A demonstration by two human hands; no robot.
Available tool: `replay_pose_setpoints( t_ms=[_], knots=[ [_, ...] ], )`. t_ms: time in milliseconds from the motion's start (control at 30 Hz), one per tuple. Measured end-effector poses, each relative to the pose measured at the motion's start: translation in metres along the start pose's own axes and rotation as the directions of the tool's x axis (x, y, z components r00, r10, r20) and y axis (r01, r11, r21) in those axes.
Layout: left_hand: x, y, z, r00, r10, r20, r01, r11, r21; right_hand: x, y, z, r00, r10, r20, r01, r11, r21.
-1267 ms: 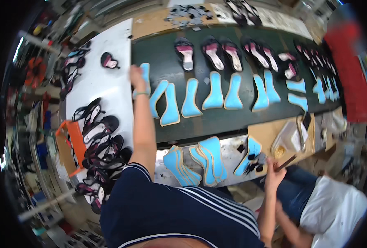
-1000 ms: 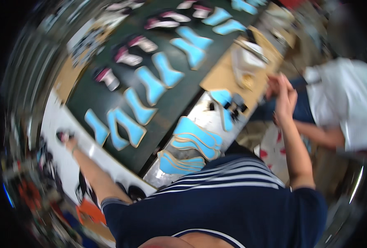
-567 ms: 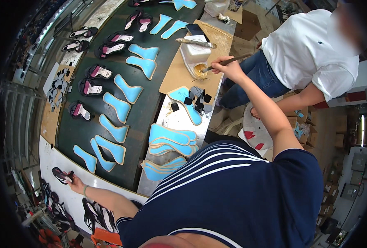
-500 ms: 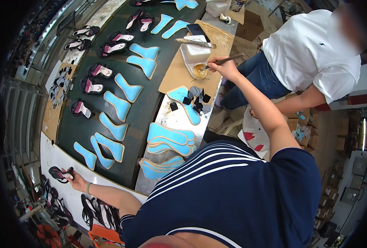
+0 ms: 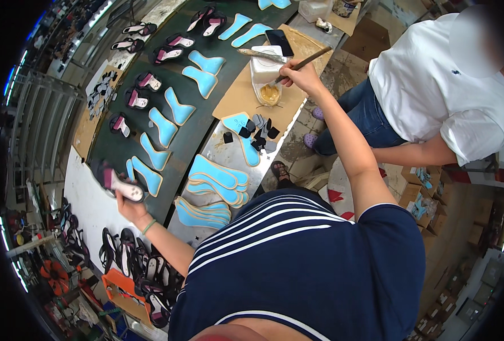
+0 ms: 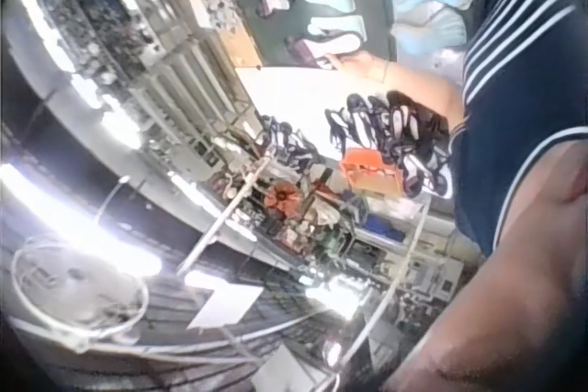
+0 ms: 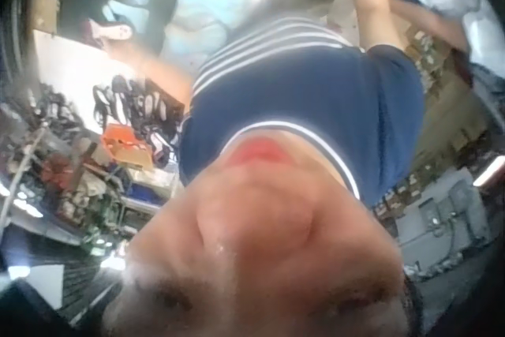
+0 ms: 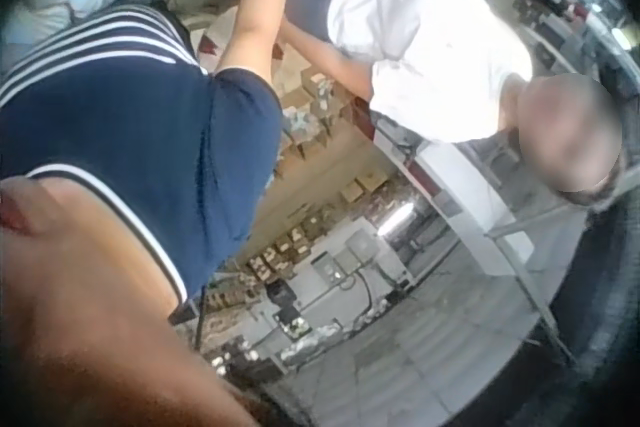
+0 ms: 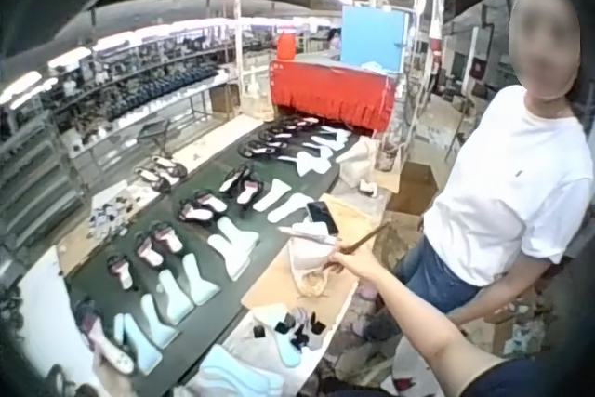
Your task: The person applies glue to shoe insoles and shoes using a brush, attaches small black pads to the shoes, and arranges the insoles on a conveyor belt.
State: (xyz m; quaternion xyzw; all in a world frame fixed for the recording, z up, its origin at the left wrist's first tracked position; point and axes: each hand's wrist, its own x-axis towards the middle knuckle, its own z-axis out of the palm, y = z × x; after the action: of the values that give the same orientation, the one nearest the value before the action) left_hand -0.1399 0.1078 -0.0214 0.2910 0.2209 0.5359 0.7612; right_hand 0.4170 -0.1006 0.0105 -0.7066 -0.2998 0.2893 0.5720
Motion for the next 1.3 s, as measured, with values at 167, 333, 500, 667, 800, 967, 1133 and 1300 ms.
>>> replay_pose_setpoints(
  t_ms=[167, 333, 500, 667, 800, 967, 1133, 1300],
  knots=[
    [0.003, -0.069, 0.069, 0.992, -0.124, -0.026, 0.125, 0.991, 0.055, -0.01, 0.039, -0.003, 0.976, 0.179, 0.12, -0.186, 0.981, 0.047],
    [-0.006, -0.116, 0.128, 0.977, -0.195, 0.089, 0.194, 0.981, 0.018, -0.024, 0.017, -0.013, 0.989, 0.073, 0.128, -0.126, 0.869, 0.479],
    [0.006, -0.154, 0.148, 0.997, -0.062, 0.05, 0.052, 0.983, 0.175, -0.067, 0.04, -0.017, 0.952, 0.253, 0.175, -0.295, 0.913, 0.281],
    [-0.001, -0.161, 0.187, 0.997, 0.038, 0.073, -0.053, 0.977, 0.206, -0.088, -0.051, -0.019, 0.917, -0.126, 0.378, -0.195, 0.685, 0.702],
    [-0.004, -0.166, 0.205, 0.996, 0.057, 0.064, -0.065, 0.99, 0.122, -0.103, -0.114, 0.014, 0.85, -0.394, 0.351, 0.06, 0.734, 0.677],
    [-0.013, -0.159, 0.221, 0.999, 0.046, 0.024, -0.047, 0.998, 0.05, -0.112, -0.114, 0.059, 0.89, -0.332, 0.312, 0.068, 0.773, 0.631],
    [0.01, -0.157, 0.165, 0.993, -0.102, -0.053, 0.095, 0.987, -0.126, -0.086, -0.092, 0.021, 0.944, -0.214, 0.25, -0.079, 0.589, 0.804],
    [0.0, -0.115, 0.093, 0.987, -0.104, -0.121, 0.083, 0.982, -0.167, -0.052, -0.013, -0.026, 0.986, 0.025, 0.166, -0.152, 0.552, 0.82]
  ],
)
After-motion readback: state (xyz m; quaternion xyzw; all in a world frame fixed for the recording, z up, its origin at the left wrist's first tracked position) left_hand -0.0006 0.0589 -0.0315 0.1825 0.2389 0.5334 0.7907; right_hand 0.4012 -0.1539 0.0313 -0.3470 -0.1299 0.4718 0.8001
